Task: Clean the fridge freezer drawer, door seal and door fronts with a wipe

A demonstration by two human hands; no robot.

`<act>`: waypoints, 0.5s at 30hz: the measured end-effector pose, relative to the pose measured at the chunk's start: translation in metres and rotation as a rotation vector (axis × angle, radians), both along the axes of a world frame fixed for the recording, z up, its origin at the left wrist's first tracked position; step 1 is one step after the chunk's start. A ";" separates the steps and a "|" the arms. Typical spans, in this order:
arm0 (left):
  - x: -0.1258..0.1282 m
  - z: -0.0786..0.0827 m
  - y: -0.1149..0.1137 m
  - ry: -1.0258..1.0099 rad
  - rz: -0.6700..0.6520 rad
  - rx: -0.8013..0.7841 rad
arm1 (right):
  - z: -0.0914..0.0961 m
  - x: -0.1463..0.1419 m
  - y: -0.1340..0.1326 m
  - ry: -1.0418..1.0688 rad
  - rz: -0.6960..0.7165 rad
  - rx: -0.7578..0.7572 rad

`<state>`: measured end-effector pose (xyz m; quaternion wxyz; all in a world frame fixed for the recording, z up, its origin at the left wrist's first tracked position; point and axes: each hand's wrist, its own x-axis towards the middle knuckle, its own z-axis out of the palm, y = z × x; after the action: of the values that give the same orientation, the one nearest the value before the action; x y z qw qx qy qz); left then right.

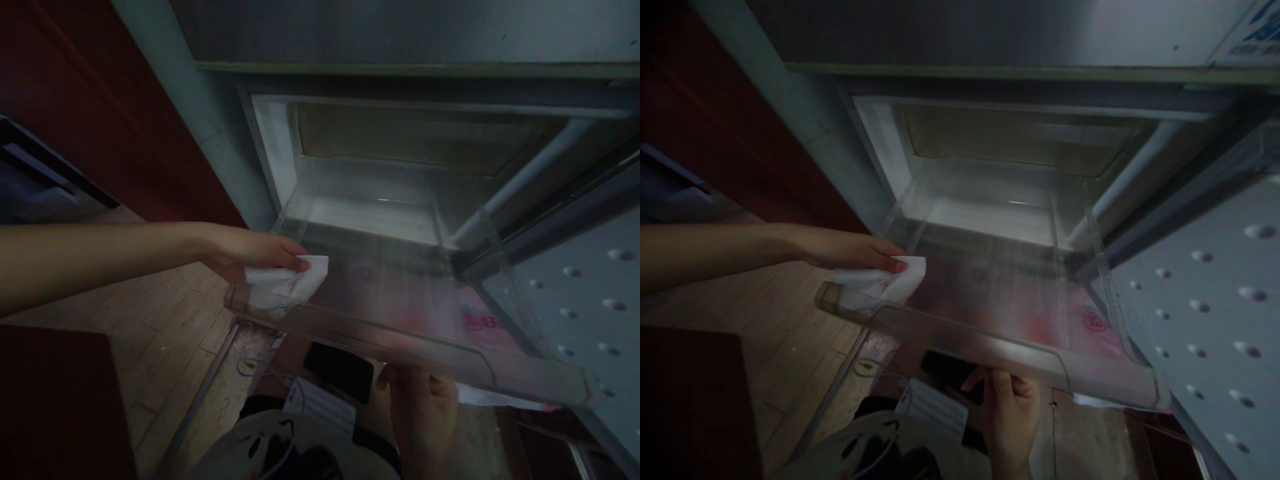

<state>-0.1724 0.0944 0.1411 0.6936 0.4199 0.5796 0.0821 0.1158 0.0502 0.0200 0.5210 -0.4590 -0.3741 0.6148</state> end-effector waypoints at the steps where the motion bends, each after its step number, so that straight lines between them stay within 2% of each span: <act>1: 0.000 0.000 0.000 0.000 0.002 -0.001 | -0.001 0.000 0.000 -0.001 0.005 -0.007; 5: 0.002 0.002 0.000 -0.015 0.024 -0.005 | -0.002 0.001 -0.002 -0.010 -0.004 -0.022; 10: 0.000 -0.003 -0.002 -0.033 0.043 0.038 | -0.006 0.002 -0.001 0.007 0.001 0.032; 13: 0.000 -0.002 0.004 0.050 0.042 0.184 | -0.008 0.003 -0.001 0.034 0.011 0.035; 15: 0.001 0.003 0.010 0.192 -0.021 0.368 | -0.007 0.002 -0.001 0.053 0.020 0.036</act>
<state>-0.1715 0.1048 0.1446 0.5478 0.5515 0.6137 0.1388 0.1181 0.0490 0.0129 0.5326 -0.4294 -0.3757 0.6251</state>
